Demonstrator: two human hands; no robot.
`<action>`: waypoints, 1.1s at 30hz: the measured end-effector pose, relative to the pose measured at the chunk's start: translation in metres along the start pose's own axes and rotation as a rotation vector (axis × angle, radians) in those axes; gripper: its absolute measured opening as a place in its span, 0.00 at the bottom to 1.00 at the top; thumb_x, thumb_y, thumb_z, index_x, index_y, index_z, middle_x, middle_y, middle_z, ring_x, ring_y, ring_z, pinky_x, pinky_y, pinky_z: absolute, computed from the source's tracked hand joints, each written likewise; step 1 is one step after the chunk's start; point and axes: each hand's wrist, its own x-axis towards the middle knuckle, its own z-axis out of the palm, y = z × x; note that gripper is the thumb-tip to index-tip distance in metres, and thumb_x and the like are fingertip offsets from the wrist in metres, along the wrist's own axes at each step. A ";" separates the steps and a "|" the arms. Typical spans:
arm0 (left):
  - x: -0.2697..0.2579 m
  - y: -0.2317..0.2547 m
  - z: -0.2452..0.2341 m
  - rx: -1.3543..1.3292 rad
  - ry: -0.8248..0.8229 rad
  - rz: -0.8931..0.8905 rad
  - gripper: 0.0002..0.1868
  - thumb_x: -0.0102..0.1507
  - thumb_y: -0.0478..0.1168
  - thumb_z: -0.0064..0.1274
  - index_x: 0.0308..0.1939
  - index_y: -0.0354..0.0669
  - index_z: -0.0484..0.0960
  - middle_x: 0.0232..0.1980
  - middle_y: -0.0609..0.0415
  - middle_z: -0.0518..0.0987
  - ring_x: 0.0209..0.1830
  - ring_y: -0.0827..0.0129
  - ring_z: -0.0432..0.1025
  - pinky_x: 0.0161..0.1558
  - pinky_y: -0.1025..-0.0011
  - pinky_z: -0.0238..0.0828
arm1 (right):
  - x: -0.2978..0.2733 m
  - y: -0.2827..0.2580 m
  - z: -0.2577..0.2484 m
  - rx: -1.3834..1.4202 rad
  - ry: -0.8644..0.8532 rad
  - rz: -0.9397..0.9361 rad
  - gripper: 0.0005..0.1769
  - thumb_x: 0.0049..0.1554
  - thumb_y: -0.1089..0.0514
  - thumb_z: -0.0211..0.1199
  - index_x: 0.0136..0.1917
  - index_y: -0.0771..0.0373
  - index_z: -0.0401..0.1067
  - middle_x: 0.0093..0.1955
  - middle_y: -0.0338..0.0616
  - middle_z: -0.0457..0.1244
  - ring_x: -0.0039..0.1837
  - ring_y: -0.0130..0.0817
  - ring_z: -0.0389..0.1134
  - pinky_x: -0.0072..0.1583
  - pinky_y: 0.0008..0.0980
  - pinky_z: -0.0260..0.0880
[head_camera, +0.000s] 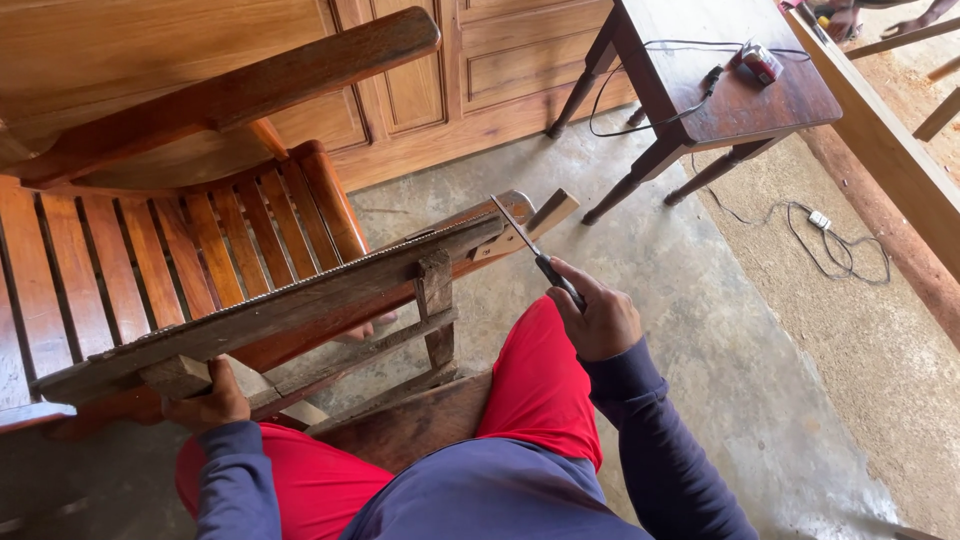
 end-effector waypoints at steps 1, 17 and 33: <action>-0.001 0.001 0.000 0.002 -0.002 0.000 0.24 0.68 0.41 0.63 0.62 0.27 0.77 0.61 0.44 0.80 0.57 0.64 0.77 0.60 0.69 0.75 | 0.000 0.000 0.000 0.001 -0.001 0.002 0.23 0.58 0.49 0.65 0.67 0.48 0.74 0.42 0.52 0.71 0.43 0.47 0.75 0.45 0.40 0.72; -0.001 0.011 0.003 0.022 0.006 0.014 0.22 0.68 0.40 0.63 0.61 0.27 0.77 0.60 0.44 0.80 0.57 0.63 0.77 0.59 0.68 0.75 | -0.002 -0.005 0.001 0.010 0.015 -0.042 0.22 0.59 0.50 0.64 0.67 0.49 0.74 0.50 0.51 0.72 0.49 0.49 0.75 0.48 0.41 0.73; -0.002 -0.006 0.000 0.044 0.023 0.059 0.27 0.67 0.40 0.64 0.64 0.27 0.75 0.63 0.42 0.79 0.60 0.62 0.76 0.62 0.65 0.74 | 0.010 -0.006 0.025 -0.139 0.092 -0.077 0.20 0.58 0.51 0.64 0.64 0.46 0.77 0.46 0.46 0.72 0.43 0.43 0.75 0.44 0.40 0.74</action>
